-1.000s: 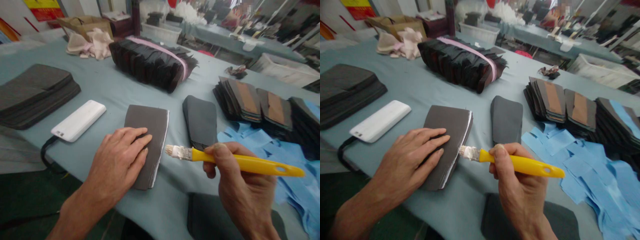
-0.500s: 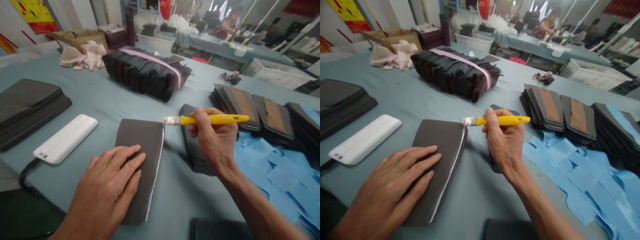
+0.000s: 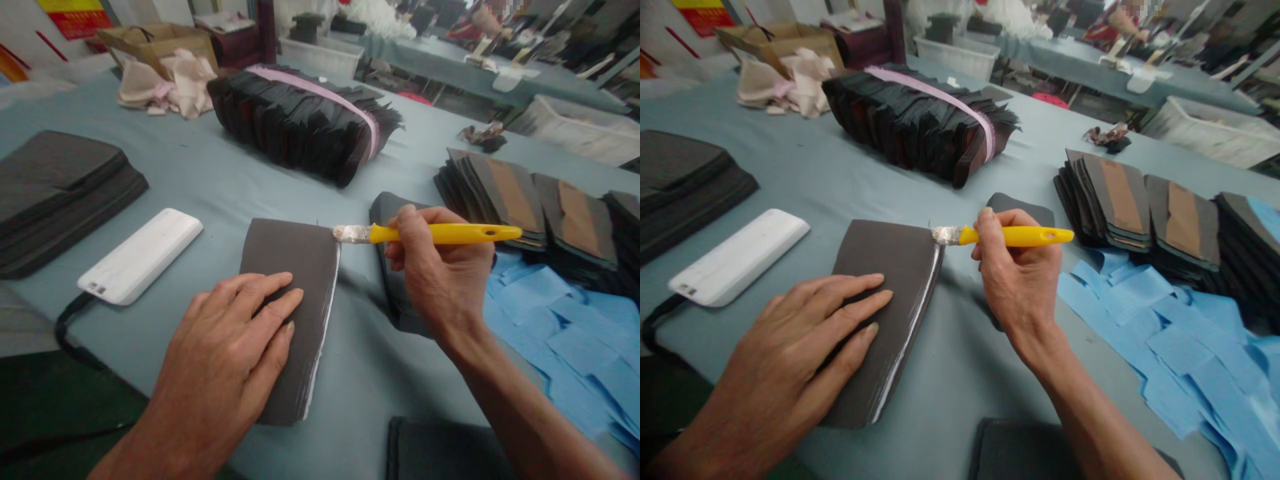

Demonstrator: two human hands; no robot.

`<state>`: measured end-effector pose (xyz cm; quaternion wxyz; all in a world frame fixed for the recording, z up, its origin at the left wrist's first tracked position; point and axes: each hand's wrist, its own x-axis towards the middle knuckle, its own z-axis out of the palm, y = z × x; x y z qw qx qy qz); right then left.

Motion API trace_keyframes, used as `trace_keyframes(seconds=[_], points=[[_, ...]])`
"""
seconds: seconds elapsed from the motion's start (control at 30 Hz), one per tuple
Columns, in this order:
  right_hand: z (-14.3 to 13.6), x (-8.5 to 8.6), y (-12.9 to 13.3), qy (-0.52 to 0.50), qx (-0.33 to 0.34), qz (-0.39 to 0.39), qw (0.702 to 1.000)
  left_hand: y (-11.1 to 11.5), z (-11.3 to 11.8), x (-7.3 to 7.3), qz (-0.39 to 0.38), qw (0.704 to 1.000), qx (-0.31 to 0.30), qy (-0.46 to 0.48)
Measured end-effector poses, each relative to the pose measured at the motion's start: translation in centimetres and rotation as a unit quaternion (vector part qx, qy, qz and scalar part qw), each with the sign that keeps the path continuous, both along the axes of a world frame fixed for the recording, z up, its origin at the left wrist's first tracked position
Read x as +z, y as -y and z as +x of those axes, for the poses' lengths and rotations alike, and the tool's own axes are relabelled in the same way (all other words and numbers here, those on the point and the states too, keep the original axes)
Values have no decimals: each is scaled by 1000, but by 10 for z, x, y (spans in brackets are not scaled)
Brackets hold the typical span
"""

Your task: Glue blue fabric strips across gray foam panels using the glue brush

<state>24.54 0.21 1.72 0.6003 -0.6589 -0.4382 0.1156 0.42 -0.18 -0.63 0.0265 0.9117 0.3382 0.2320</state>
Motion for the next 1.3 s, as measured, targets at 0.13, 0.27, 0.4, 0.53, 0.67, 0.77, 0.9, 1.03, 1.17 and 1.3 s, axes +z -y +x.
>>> trace_keyframes(seconds=[0.13,0.27,0.4,0.53,0.67,0.77,0.9,1.03,1.17,1.3], points=[[-4,1,11,-4,-4,-5,1000,2,-1,1,-14,1000,7,6],[-9,2,24,2,9,-20,1000,1,0,1,-21,1000,11,2],[-14,3,37,17,25,-30,999,0,0,2,-22,1000,10,-2],[-20,6,48,19,30,-44,998,0,1,3,-28,1000,14,-4],[-26,11,60,21,30,-64,997,0,2,3,-47,999,14,-1],[-30,13,71,33,29,-74,996,0,2,4,-56,998,15,-1],[-37,16,85,42,39,-86,995,1,2,6,-60,998,16,-6],[-45,19,98,40,46,-93,994,1,2,7,-55,998,16,-12],[-50,21,114,49,61,-114,990,1,2,7,-57,998,22,-15],[-57,23,132,71,76,-140,985,2,2,7,-59,998,25,-19]])
